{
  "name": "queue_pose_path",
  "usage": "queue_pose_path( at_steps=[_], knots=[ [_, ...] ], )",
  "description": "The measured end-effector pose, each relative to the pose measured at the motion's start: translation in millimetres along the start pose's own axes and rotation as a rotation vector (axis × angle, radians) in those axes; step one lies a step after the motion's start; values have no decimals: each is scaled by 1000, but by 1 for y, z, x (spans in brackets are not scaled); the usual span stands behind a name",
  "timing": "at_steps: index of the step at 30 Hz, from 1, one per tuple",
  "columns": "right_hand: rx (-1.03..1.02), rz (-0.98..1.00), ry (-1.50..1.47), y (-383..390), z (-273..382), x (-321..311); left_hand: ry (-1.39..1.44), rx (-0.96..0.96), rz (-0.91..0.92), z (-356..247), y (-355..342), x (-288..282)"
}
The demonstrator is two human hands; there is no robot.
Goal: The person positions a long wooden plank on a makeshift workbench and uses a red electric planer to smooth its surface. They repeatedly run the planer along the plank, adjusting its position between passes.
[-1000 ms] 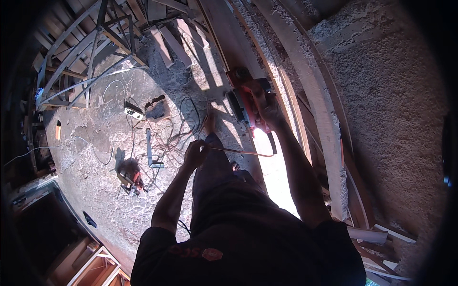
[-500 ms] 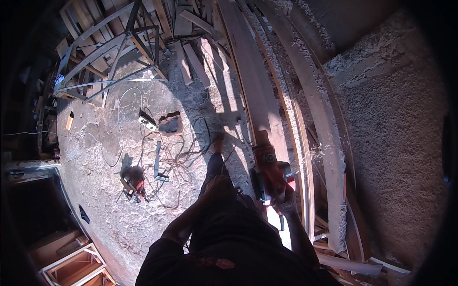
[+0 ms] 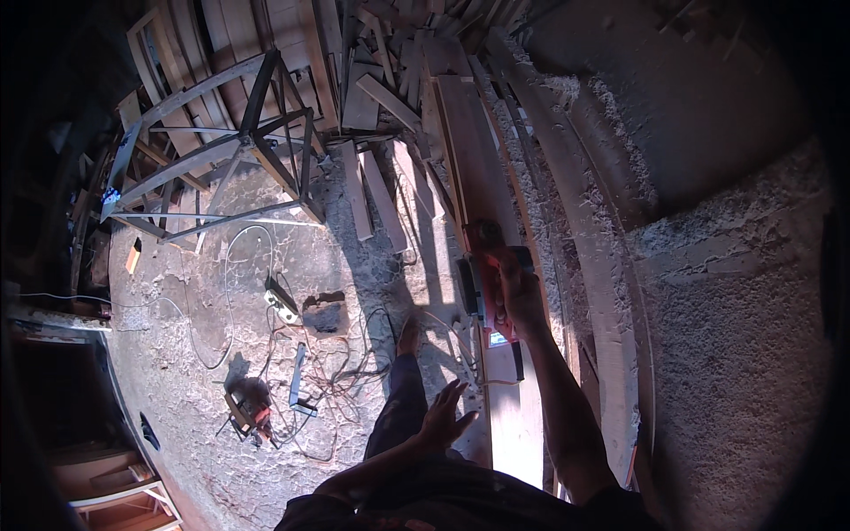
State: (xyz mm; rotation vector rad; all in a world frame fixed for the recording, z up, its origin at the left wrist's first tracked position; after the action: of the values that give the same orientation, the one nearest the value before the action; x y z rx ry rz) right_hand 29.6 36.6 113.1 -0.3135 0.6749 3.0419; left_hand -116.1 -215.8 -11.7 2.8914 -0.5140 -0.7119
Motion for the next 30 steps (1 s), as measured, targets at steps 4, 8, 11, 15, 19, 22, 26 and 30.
queue_pose_path(
  at_steps=[4,8,11,15,19,22,26,30],
  knots=[
    [-28,18,-39,-86,41,20,167,-12,-65,-13,-51,-6],
    [26,-1,-78,-173,79,33,213,-103,-43,-7,-115,-7],
    [-4,38,-98,-230,110,47,343,-149,-4,1,-154,-11],
    [-10,49,-85,-304,146,62,522,-198,140,-6,-162,-21],
    [-42,73,-93,-361,180,73,493,-246,181,10,-152,-2],
    [-66,85,-99,-403,200,86,477,-208,130,4,-156,-9],
    [-77,24,-126,-457,233,92,559,-306,257,-7,-160,-24],
    [-59,23,-183,-449,229,71,442,-205,193,-1,-148,-10]
  ],
)
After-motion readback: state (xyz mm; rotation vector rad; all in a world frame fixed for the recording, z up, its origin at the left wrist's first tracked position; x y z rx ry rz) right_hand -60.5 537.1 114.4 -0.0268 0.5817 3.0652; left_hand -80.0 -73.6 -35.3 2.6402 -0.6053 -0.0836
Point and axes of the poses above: each hand's wrist, its own y-axis away from the middle knuckle, its own x-axis out of the palm, z = x × y, the point moved 2 cm from there along -y, towards the middle knuckle, and after that the axes turned 3 degrees about x, right-handed, at the moved point
